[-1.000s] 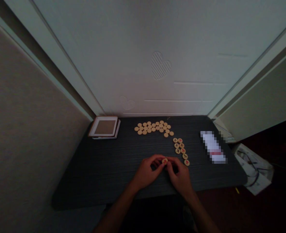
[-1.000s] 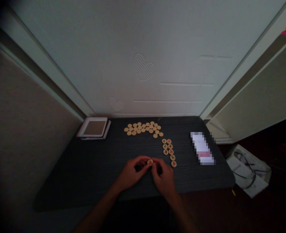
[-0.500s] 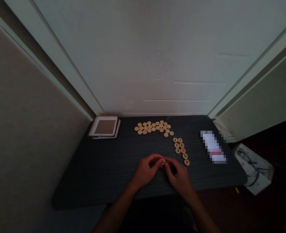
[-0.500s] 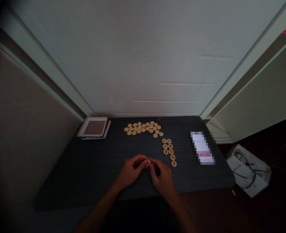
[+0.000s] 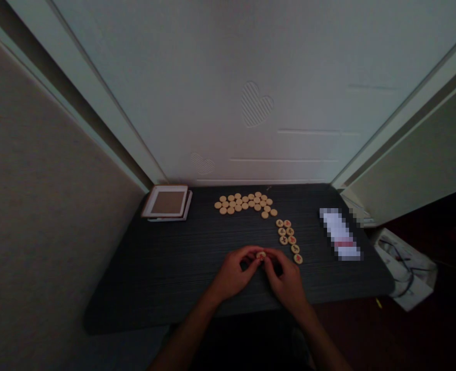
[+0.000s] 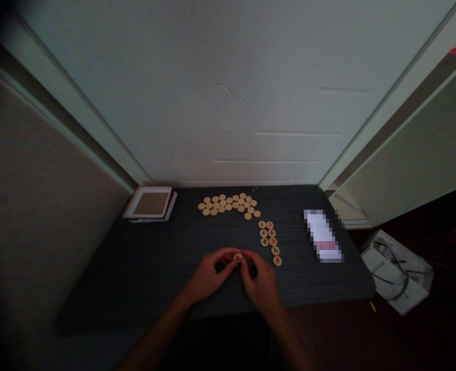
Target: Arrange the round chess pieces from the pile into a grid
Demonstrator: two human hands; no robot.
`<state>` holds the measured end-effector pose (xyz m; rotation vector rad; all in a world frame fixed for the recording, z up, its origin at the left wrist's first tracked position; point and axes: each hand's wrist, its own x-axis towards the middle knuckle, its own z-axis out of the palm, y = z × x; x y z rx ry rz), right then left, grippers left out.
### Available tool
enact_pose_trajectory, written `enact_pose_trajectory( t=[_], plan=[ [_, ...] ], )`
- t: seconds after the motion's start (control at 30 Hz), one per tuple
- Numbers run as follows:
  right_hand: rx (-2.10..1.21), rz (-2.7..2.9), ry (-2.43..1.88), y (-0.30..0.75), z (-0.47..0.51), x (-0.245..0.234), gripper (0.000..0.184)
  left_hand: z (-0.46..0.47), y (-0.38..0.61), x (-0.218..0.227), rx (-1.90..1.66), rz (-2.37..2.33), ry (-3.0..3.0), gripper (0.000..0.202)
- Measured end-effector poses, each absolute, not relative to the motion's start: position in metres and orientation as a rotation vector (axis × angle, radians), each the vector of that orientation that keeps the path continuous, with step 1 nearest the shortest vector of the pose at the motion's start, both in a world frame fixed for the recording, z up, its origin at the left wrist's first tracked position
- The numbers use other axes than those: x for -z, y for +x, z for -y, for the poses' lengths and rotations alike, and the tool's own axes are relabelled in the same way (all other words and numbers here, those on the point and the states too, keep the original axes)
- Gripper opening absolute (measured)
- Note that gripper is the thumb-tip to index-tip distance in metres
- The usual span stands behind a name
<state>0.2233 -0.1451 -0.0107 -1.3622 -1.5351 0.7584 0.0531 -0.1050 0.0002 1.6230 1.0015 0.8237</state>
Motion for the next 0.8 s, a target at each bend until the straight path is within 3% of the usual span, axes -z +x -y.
enact_pose_trajectory(
  t=[0.8],
  plan=[
    [-0.694, 1.454, -1.476, 0.2232, 0.1444, 0.0166, 0.021, 0.1068, 0.0552, 0.0058, -0.843, -1.070, 1.837, 0.012]
  ],
)
